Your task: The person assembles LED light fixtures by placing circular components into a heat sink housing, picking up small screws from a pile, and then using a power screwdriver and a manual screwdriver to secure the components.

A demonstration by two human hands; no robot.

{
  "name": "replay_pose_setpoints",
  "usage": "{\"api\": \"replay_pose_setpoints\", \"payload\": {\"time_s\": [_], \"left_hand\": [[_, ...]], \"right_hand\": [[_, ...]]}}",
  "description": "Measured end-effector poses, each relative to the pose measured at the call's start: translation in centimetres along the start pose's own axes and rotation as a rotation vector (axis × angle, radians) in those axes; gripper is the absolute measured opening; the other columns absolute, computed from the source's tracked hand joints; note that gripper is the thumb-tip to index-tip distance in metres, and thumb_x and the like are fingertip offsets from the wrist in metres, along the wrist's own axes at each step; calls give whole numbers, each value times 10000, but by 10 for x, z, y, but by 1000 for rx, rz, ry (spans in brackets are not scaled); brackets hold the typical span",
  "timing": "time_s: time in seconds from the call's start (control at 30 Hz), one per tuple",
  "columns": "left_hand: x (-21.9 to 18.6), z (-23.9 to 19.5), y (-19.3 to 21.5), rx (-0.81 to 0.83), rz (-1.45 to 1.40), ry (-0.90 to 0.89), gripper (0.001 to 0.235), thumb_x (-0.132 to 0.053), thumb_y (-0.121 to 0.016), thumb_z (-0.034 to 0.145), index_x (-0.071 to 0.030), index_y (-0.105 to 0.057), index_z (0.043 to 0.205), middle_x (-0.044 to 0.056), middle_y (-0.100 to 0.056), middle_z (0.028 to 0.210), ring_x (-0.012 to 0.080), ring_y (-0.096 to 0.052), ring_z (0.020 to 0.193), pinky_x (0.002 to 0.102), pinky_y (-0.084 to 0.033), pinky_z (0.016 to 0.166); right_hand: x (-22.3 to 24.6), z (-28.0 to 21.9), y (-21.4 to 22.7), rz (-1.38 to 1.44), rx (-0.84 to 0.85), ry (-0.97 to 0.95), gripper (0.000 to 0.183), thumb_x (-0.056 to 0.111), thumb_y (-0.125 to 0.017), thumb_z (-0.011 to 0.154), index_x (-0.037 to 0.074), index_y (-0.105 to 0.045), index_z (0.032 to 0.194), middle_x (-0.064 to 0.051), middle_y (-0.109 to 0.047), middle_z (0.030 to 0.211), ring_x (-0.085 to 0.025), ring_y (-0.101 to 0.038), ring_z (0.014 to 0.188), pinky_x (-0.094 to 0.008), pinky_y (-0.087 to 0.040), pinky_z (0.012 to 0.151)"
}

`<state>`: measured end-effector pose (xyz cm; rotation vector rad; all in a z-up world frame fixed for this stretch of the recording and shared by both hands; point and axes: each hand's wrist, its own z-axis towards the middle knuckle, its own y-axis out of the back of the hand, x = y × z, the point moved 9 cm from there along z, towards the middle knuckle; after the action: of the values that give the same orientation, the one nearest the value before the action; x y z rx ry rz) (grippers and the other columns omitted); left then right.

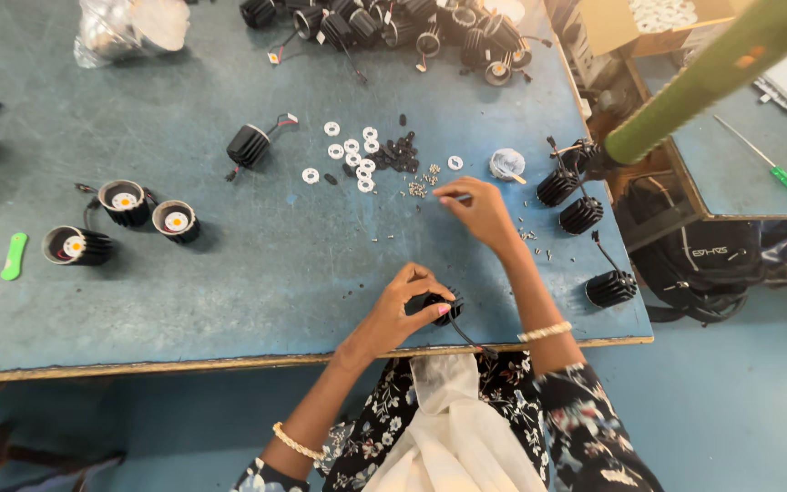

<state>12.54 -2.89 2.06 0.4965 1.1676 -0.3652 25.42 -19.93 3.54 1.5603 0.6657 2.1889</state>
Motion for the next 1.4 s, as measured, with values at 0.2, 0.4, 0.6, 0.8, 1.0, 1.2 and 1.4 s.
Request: {"api": "replay_pose_setpoints", "payload": {"time_s": [0.2, 0.4, 0.6, 0.8, 1.0, 1.2, 1.4], "left_hand": [[-4, -2, 0, -22, -18, 25, 207, -222, -732, 916, -100, -754, 1082, 86, -622, 1148, 226, -620, 1112, 354, -471, 1026], [-3, -1, 1, -7, -40, 27, 214, -242, -729, 916, -98, -756, 1072, 87, -626, 1148, 232, -622, 1136, 361, -466, 1045], [-3, 0, 2, -22, -29, 23, 225, -252, -727, 905, -102, -762, 1069, 84, -628, 1147, 228, -620, 1142, 373, -463, 1048], [-1, 0, 2, -14, -46, 47, 223, -238, -735, 897, -92, -777, 1061, 73, -629, 1133, 220, -624, 1128, 381, -454, 1057], [-1, 2, 0, -11, -74, 57, 216, -225, -747, 896, -85, -778, 1058, 54, -630, 1116, 197, -631, 1086, 366, -489, 1019], [0, 2, 0, -16, -93, 39, 210, -223, -749, 900, -73, -773, 1045, 56, -634, 1112, 195, -625, 1088, 365, -478, 1032], [0, 2, -1, -15, -83, 31, 220, -239, -746, 908, -80, -774, 1056, 54, -631, 1117, 198, -621, 1099, 373, -470, 1046]], "right_hand": [[-26, 24, -25, -176, -59, 69, 175, 93, -768, 851, 35, -762, 1016, -106, -680, 919, -232, -636, 752, -343, -537, 738], [-25, 23, -35, -253, -24, 119, 90, 63, -703, 897, -2, -666, 947, -123, -635, 883, -209, -618, 747, -363, -526, 721], [-39, -43, -27, 277, -154, -193, 138, 87, -675, 991, -3, -571, 986, -73, -616, 819, -138, -592, 706, -314, -503, 662], [-9, -137, 38, 323, -419, -366, 222, 69, -667, 971, -40, -741, 1149, -111, -748, 967, -157, -729, 853, -278, -626, 807], [31, -168, 76, 240, -474, -434, 209, 70, -700, 938, -102, -738, 1051, -105, -762, 914, -162, -754, 829, -284, -633, 785], [43, -186, 85, 178, -418, -488, 178, 61, -732, 909, -71, -744, 1028, -80, -757, 875, -122, -725, 806, -246, -594, 769], [48, -194, 94, 130, -436, -471, 141, 79, -753, 897, -41, -733, 968, -54, -743, 852, -96, -711, 782, -238, -591, 745]]}}
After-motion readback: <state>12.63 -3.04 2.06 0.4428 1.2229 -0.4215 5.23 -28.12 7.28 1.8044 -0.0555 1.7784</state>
